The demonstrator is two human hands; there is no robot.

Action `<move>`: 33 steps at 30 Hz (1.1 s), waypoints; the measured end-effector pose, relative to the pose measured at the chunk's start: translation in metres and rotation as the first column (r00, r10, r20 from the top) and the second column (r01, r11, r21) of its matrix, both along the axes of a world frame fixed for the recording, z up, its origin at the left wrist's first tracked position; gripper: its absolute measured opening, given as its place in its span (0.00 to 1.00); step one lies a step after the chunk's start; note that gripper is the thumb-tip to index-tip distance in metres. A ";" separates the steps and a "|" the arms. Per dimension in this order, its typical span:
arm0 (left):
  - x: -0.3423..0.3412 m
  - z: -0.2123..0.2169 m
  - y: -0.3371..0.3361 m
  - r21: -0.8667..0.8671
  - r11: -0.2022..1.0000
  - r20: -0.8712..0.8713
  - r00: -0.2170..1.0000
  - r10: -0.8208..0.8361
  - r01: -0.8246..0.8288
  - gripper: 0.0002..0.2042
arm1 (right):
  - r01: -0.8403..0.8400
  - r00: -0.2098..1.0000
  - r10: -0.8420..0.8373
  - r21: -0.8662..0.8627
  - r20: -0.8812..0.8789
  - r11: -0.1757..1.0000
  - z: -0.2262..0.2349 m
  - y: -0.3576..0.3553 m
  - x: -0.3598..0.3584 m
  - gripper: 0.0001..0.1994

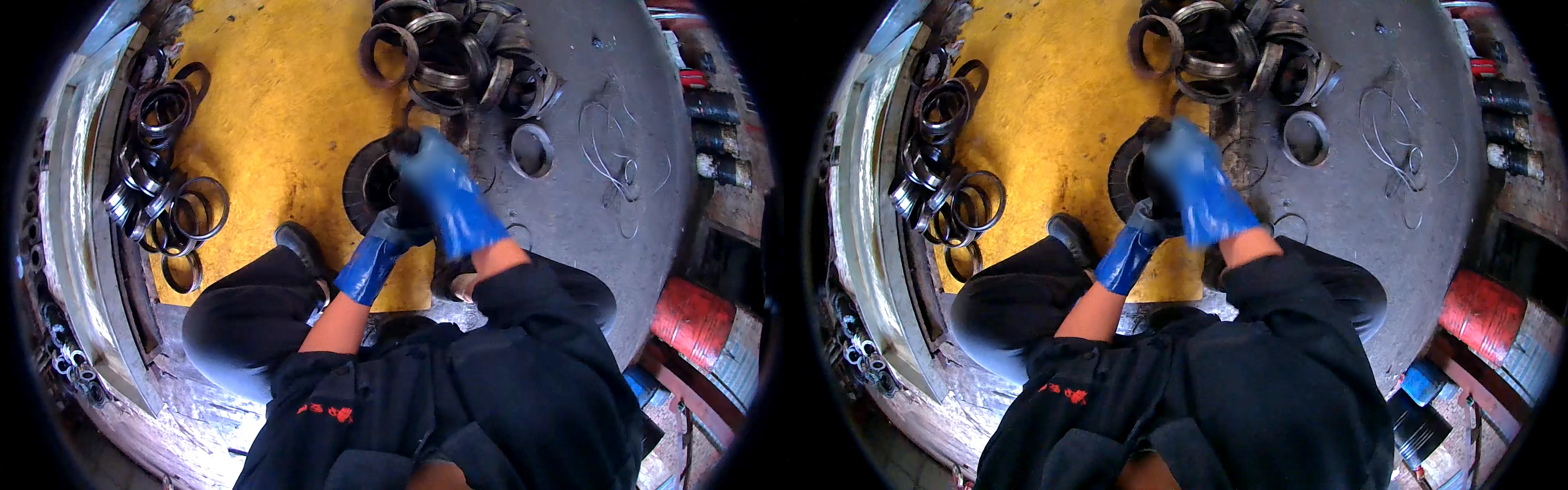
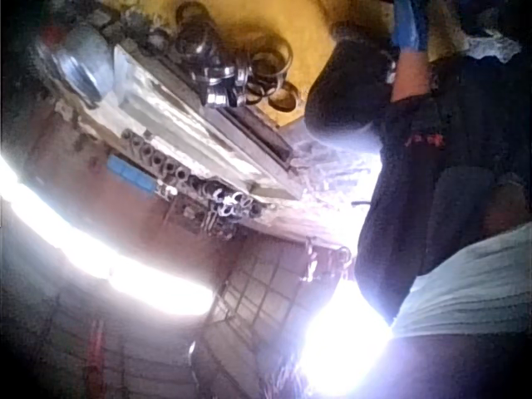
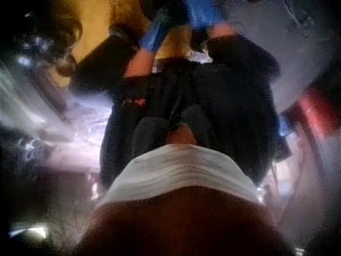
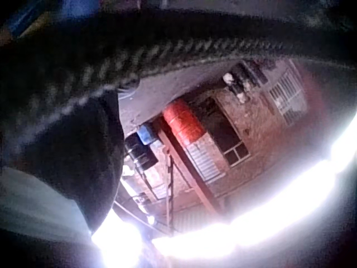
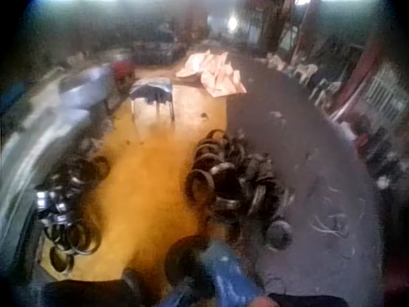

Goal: The person sits on the floor and repeatedly scrubs the inner and outer surfaces of metal rings using a dark abrasive pad. They handle the rings one at a time, rotating them to clean different areas, and place the cleaned rings into a pile on the floor.

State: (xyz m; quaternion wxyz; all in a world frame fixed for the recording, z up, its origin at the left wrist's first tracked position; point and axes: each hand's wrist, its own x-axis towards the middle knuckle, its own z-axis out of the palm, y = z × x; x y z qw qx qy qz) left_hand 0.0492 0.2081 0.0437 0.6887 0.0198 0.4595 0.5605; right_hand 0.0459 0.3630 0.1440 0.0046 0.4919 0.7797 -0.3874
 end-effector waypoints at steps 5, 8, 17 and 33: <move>0.005 0.000 0.013 0.078 0.994 -0.227 0.973 -0.052 0.071 0.20 | -0.038 0.993 -0.001 -0.328 -0.117 0.944 -0.063 0.073 0.001 0.24; -0.011 -0.037 0.011 -0.145 0.963 0.856 0.460 0.237 -0.225 0.17 | -0.040 0.974 -0.044 -0.359 -0.222 0.933 -0.077 0.069 0.000 0.24; -0.085 0.008 0.010 -0.006 0.897 0.383 0.827 0.411 -0.442 0.26 | 0.468 0.705 -0.626 -0.446 -0.331 0.763 -0.099 0.030 0.102 0.24; -0.096 -0.070 -0.027 0.259 0.953 -0.692 0.658 0.298 -0.159 0.23 | -0.309 0.950 0.290 0.457 0.113 0.834 -0.020 -0.051 -0.035 0.22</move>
